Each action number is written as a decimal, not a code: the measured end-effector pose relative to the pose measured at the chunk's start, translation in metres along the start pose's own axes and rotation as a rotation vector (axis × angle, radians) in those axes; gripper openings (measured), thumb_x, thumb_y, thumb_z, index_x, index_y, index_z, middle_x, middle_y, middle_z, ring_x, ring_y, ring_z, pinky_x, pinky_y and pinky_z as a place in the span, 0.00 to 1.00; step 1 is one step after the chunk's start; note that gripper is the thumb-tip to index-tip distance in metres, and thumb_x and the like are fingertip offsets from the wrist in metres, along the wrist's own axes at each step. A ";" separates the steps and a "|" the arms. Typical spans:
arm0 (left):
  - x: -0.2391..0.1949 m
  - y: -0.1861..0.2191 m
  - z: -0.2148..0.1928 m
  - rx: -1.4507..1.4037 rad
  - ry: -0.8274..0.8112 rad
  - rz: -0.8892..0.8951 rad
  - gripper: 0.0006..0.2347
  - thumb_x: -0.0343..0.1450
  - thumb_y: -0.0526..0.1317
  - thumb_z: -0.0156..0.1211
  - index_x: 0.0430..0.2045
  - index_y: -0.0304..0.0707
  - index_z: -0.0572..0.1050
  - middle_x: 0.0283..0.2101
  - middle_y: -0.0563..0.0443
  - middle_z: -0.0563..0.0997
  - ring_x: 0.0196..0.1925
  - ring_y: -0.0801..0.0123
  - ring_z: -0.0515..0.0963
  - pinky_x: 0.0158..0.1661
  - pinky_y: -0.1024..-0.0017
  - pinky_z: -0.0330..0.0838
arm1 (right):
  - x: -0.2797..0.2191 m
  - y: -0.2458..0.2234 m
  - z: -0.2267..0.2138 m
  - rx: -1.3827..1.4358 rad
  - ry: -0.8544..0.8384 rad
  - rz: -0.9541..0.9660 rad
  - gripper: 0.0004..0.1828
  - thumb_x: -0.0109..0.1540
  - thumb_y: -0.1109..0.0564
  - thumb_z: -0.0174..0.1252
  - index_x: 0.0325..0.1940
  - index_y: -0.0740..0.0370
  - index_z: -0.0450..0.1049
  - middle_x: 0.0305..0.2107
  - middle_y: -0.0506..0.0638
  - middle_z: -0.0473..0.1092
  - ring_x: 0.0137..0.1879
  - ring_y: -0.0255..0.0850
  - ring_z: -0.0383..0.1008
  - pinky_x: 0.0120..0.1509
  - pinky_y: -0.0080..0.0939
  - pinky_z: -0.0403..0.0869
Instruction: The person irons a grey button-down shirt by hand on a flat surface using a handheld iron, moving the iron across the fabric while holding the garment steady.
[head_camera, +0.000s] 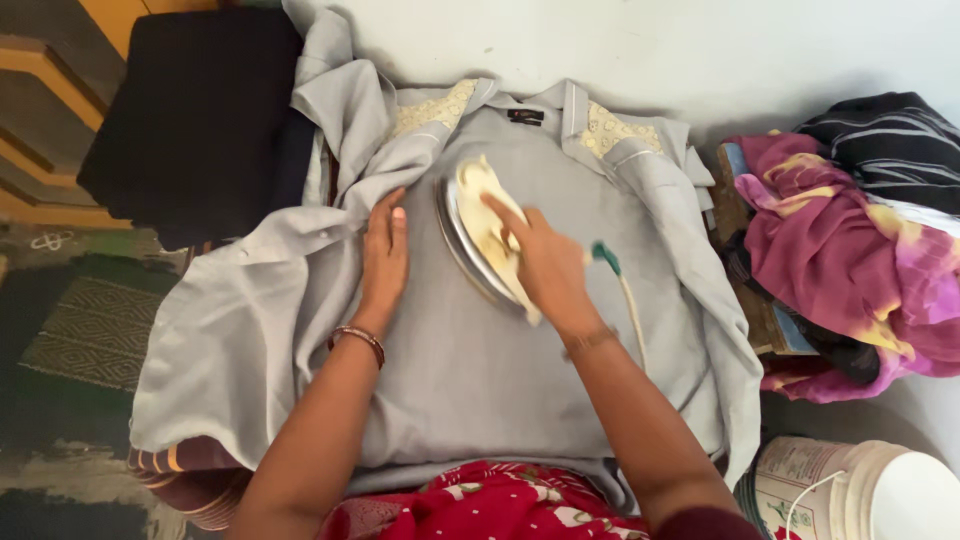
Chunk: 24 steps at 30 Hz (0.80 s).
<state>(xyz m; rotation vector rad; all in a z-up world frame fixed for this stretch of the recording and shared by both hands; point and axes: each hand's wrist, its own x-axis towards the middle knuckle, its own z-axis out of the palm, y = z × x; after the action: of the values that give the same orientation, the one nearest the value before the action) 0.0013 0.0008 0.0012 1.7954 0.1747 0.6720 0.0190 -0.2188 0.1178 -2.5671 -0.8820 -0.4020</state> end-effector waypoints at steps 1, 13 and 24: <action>-0.001 -0.001 -0.001 -0.013 0.008 0.018 0.19 0.82 0.46 0.39 0.64 0.35 0.68 0.66 0.40 0.72 0.69 0.54 0.69 0.68 0.62 0.58 | 0.014 0.003 0.008 -0.025 0.010 0.004 0.45 0.57 0.72 0.49 0.72 0.34 0.64 0.39 0.47 0.72 0.39 0.49 0.77 0.38 0.51 0.72; -0.011 -0.003 -0.007 0.130 -0.078 0.138 0.12 0.79 0.41 0.50 0.53 0.34 0.75 0.62 0.41 0.76 0.67 0.52 0.72 0.67 0.62 0.63 | -0.054 -0.009 -0.034 -0.030 -0.097 0.099 0.39 0.61 0.68 0.47 0.72 0.33 0.63 0.44 0.46 0.72 0.34 0.49 0.77 0.32 0.50 0.72; -0.023 0.012 0.014 0.558 -0.253 0.337 0.17 0.70 0.39 0.62 0.52 0.38 0.74 0.66 0.40 0.69 0.73 0.53 0.62 0.69 0.45 0.46 | -0.096 0.025 -0.066 -0.134 -0.012 0.266 0.42 0.58 0.70 0.50 0.70 0.31 0.63 0.45 0.43 0.75 0.33 0.46 0.79 0.32 0.48 0.74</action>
<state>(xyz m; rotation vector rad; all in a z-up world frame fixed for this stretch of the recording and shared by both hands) -0.0127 -0.0254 0.0019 2.4631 -0.1305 0.6625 -0.0473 -0.3167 0.1317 -2.7645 -0.5219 -0.3771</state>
